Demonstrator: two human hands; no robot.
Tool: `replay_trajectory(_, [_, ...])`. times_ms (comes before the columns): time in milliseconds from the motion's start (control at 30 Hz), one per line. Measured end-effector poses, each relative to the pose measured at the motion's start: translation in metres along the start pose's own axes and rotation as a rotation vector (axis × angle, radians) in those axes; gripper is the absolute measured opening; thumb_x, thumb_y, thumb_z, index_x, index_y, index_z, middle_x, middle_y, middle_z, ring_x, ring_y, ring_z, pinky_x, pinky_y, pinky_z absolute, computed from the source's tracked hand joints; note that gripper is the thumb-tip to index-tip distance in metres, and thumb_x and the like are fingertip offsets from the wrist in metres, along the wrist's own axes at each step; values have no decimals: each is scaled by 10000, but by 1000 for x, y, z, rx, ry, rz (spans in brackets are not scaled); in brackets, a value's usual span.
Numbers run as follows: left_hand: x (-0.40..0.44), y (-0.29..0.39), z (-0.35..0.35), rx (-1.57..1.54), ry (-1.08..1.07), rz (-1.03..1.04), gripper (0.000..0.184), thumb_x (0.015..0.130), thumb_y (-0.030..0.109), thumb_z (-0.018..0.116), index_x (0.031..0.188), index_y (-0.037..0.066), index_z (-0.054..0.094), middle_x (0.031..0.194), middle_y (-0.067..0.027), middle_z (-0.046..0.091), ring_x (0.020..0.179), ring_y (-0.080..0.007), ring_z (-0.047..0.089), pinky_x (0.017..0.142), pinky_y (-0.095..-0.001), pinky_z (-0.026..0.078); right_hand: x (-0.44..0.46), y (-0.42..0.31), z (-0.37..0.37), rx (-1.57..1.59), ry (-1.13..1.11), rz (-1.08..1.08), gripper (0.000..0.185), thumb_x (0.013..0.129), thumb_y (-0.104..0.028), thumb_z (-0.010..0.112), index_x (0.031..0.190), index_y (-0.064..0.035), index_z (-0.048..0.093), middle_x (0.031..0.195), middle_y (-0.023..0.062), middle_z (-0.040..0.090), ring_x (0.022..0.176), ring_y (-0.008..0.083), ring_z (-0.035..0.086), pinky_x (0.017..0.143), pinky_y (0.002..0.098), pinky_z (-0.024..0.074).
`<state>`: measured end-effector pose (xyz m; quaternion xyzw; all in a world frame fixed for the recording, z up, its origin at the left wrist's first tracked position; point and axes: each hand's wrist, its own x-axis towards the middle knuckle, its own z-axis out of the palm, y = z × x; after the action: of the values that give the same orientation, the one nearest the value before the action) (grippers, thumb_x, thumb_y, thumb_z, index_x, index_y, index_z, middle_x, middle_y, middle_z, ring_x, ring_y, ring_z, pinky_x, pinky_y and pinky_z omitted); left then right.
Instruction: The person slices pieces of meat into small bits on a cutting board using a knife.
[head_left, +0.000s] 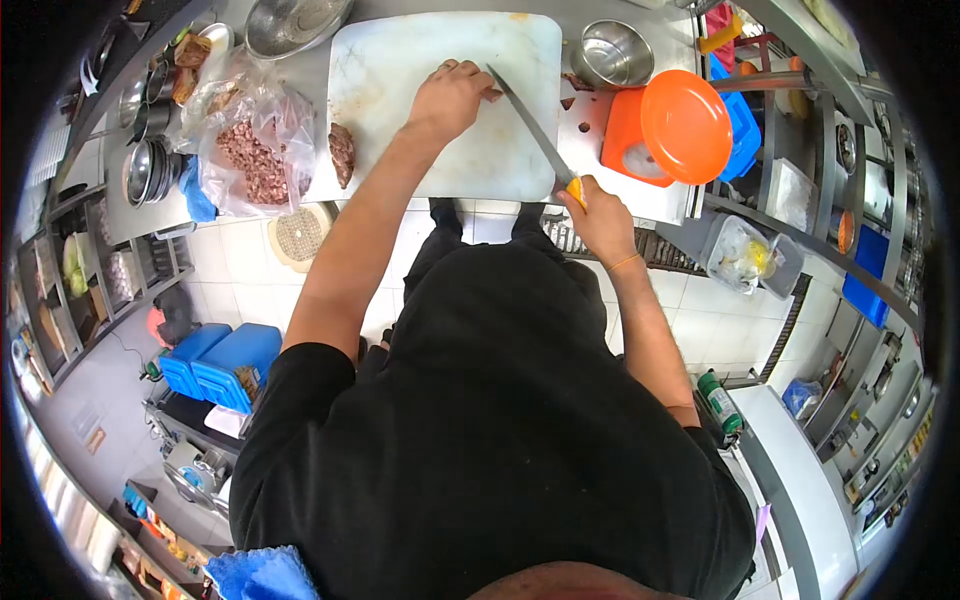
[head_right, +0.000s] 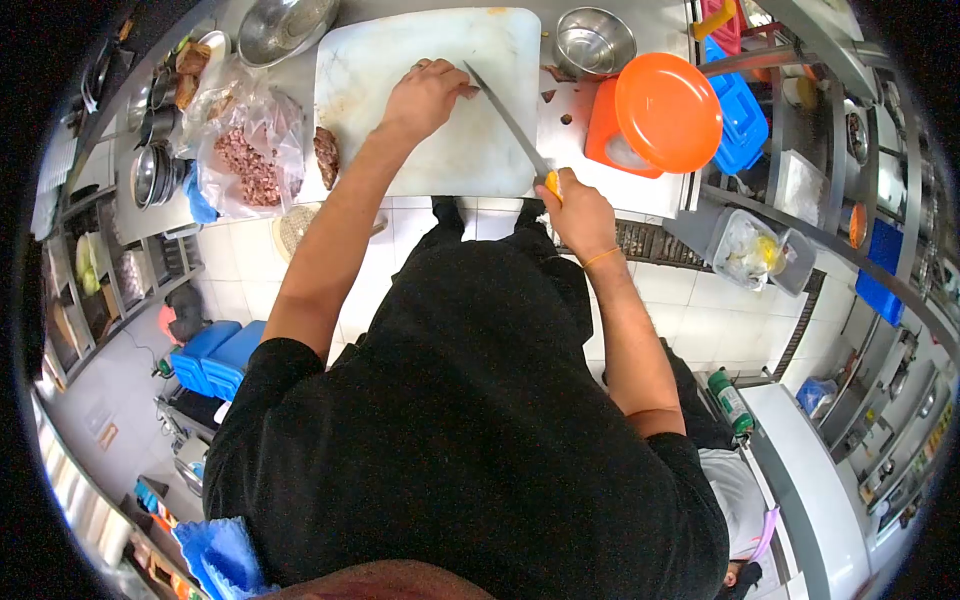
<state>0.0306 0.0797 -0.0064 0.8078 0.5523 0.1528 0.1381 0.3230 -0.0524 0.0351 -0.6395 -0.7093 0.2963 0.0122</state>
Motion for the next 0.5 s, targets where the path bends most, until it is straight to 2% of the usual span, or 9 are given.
replay_trajectory(167, [-18,3,1,-69,58,-51,143,927,100,675,1041,137,752,1129,-59,710,1113,-326,657,951,-446,567,-3,-7,-8,-63,-16,-35,407,1014,-419,662,1072,-21,601,797,229,730,771,450,729,672,555,568])
replay_trajectory(367, [-40,-10,7,-203,25,-124,279,871,49,725,1132,138,688,1219,-77,680,1149,-356,648,981,-465,552,-3,-15,-21,-168,-28,-89,372,1011,-400,662,1069,-36,608,819,200,738,770,411,735,681,522,570])
replay_trajectory(500, [-53,4,-5,-208,134,-190,327,858,90,777,1173,123,696,1214,-84,702,1138,-334,668,987,-441,552,-4,-17,-24,-213,-9,-118,363,1007,-393,669,1069,-40,611,816,185,738,763,394,738,673,507,572])
